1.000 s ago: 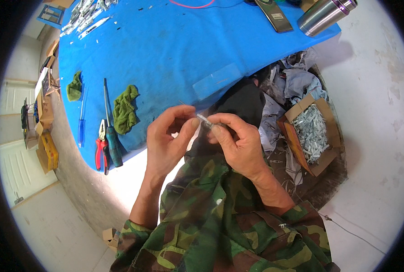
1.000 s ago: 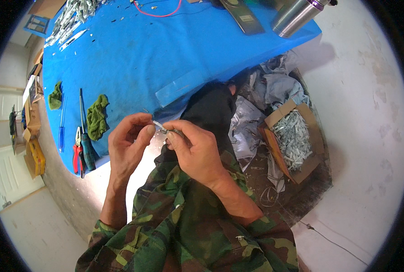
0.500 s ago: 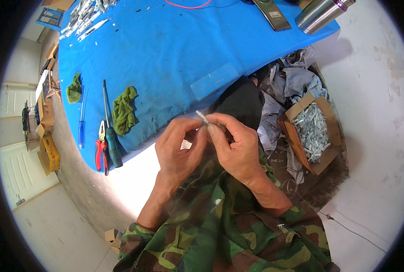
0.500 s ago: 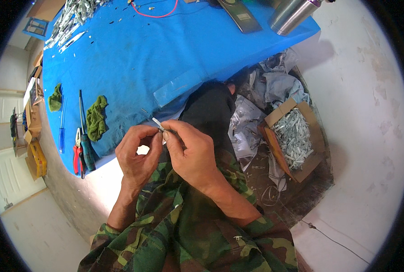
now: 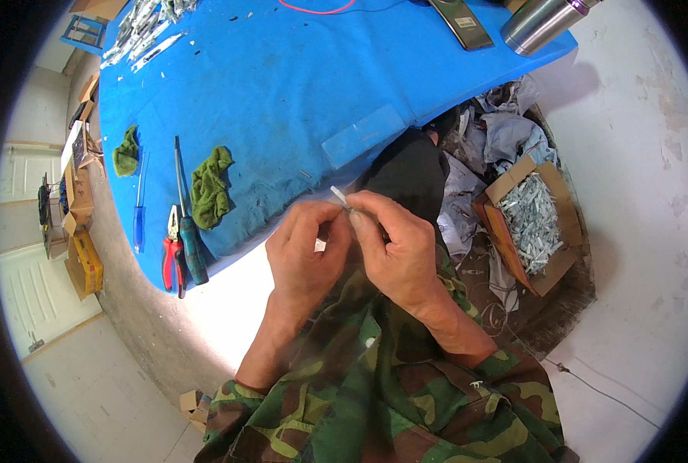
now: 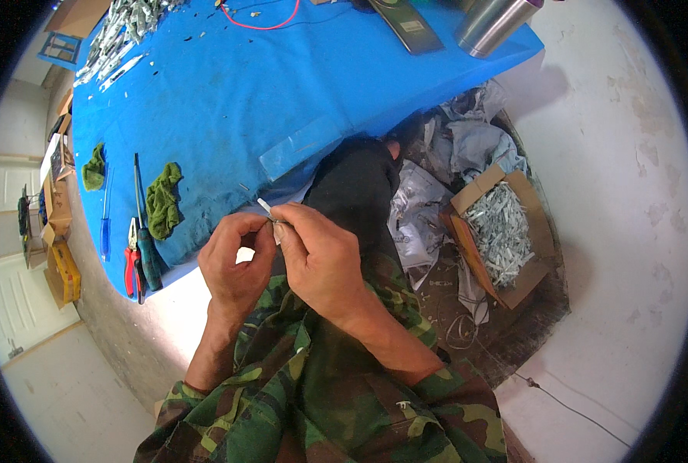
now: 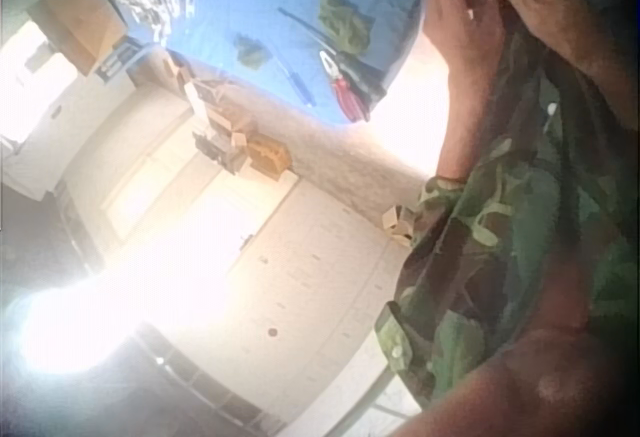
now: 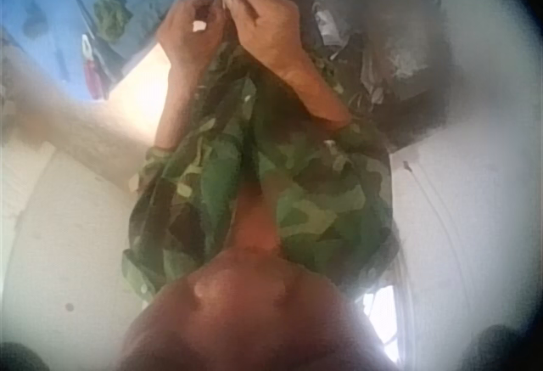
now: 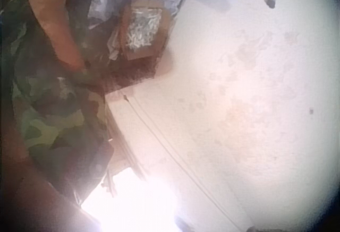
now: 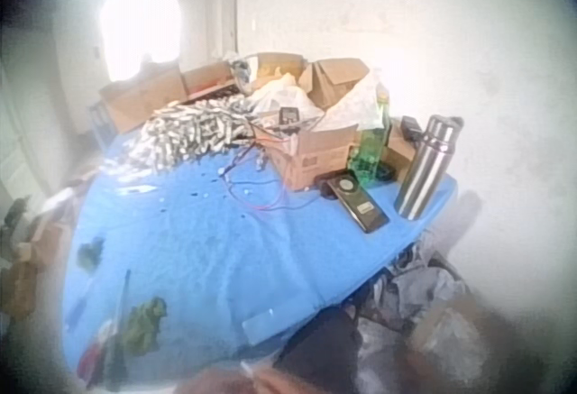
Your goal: The person assembles small metal components by hand and with pliers over a blue table. They pick up a piece, manipulate it with their fingers, use the red-handled pliers to crimp or join the parts, and then set the assembled item aside.
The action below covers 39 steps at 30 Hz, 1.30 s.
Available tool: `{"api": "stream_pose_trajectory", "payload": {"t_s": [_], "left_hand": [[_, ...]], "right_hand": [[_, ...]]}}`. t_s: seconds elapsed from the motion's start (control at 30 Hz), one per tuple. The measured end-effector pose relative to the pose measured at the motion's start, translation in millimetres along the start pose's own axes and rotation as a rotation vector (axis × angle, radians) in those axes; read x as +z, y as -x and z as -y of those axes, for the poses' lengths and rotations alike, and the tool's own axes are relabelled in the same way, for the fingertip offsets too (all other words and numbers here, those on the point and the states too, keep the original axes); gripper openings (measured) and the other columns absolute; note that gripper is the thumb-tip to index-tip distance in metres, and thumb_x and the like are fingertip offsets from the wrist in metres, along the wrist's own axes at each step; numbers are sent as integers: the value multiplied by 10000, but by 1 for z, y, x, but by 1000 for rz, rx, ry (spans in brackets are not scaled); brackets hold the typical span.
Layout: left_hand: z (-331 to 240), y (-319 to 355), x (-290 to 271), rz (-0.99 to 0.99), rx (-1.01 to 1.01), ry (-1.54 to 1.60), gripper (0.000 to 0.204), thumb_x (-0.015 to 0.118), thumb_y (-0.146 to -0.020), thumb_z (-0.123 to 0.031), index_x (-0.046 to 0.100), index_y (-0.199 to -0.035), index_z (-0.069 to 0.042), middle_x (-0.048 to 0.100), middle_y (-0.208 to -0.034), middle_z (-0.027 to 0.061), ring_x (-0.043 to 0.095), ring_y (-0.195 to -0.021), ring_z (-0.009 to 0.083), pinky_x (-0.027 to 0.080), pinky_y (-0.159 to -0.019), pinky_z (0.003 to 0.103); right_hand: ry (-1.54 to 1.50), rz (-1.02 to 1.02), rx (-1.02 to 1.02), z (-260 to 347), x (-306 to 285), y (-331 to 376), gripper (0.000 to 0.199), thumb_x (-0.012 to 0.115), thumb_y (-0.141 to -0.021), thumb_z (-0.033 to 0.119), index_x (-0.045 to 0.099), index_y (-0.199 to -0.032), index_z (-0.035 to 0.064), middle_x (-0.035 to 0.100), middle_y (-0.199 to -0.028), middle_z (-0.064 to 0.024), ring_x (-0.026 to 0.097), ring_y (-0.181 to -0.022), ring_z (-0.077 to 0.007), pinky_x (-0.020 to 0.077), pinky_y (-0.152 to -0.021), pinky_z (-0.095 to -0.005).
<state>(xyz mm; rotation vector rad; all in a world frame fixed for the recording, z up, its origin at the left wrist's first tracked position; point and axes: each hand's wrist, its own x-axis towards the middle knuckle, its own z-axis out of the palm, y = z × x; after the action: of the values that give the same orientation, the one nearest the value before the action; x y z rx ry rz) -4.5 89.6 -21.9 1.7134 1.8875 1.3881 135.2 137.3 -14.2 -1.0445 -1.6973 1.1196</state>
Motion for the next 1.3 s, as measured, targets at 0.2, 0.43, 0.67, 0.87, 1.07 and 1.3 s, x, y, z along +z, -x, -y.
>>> {"api": "stream_pose_trajectory", "payload": {"t_s": [0.2, 0.43, 0.67, 0.87, 1.07, 1.3], "left_hand": [[4, 2, 3, -12, 48, -43, 250, 769, -799, 89, 649, -987, -26, 699, -879, 108, 687, -681, 218, 558, -616, 306], [5, 0, 5, 9, 62, -49, 186, 746, -828, 106, 644, -940, -3, 673, -858, 89, 689, -690, 146, 560, -627, 274], [7, -1, 7, 8, 66, -44, 183, 740, -835, 102, 642, -943, -9, 656, -853, 86, 680, -678, 149, 551, -616, 277], [7, -1, 7, 19, 44, -43, 186, 742, -837, 92, 627, -942, -9, 647, -846, 86, 675, -661, 160, 548, -603, 290], [6, -2, 8, 22, -19, -26, 152, 744, -872, 58, 628, -943, -9, 664, -825, 78, 675, -661, 132, 557, -603, 283], [-3, -4, 8, 33, -142, 78, 113, 736, -914, 21, 638, -969, 7, 699, -829, 68, 683, -694, 103, 574, -624, 265]], "right_hand": [[11, -7, -15, -2, 3, 1, 173, 694, -971, 35, 706, -1136, -15, 748, -1061, -202, 757, -944, -357, 594, -791, -383], [-21, -10, 12, -4, 2, 2, 175, 697, -969, 29, 712, -1137, -15, 752, -1065, -198, 761, -938, -346, 593, -785, -375], [-61, -7, 51, -6, 2, 3, 188, 694, -967, 22, 715, -1150, -21, 761, -1066, -189, 767, -932, -321, 592, -783, -367], [-85, -19, 76, -6, 3, 3, 191, 699, -963, 14, 716, -1150, -24, 763, -1037, -184, 765, -888, -278, 585, -763, -342], [-105, -52, 89, -7, 6, 3, 200, 710, -960, 8, 718, -1158, -23, 765, -1001, -168, 753, -843, -212, 577, -751, -318], [-253, -87, 138, -13, 12, 5, 231, 684, -1016, 64, 695, -1223, -40, 771, -1009, -116, 724, -866, -147, 577, -762, -294]]}}
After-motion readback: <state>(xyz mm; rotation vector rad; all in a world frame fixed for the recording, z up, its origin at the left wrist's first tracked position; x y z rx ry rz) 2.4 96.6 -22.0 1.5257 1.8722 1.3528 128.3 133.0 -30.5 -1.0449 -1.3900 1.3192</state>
